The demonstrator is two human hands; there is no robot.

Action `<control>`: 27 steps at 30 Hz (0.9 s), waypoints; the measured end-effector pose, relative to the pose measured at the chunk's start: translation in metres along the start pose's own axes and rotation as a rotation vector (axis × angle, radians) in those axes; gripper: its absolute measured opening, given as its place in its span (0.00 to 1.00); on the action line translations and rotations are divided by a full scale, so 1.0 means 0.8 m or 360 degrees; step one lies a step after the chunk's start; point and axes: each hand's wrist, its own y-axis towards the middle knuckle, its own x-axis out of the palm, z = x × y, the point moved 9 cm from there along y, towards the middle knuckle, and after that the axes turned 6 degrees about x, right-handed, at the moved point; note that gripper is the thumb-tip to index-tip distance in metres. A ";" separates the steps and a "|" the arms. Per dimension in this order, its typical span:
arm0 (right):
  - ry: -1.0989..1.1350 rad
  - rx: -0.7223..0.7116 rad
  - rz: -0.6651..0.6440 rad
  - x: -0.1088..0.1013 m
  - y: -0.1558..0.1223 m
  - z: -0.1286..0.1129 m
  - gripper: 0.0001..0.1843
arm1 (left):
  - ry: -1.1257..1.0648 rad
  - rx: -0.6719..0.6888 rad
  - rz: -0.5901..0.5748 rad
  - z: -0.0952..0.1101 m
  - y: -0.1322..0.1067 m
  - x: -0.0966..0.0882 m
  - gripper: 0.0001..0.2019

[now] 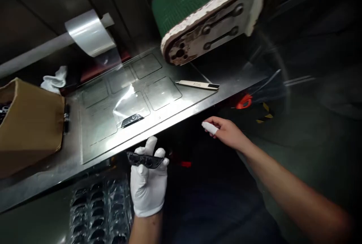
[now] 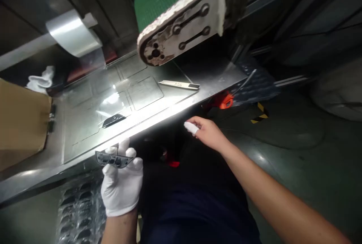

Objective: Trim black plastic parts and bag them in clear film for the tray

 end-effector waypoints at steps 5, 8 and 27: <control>-0.0106 -0.1216 -0.0420 0.086 -0.103 -0.220 0.09 | -0.0010 0.0131 0.0000 0.009 0.002 -0.018 0.15; -0.0282 -0.1555 -0.0524 0.129 -0.123 -0.271 0.09 | 0.0162 0.0305 -0.0016 0.020 0.003 -0.032 0.14; -0.0675 -0.1403 -0.0869 0.202 -0.043 -0.315 0.04 | 0.0840 0.0420 -0.0012 0.087 0.043 -0.048 0.23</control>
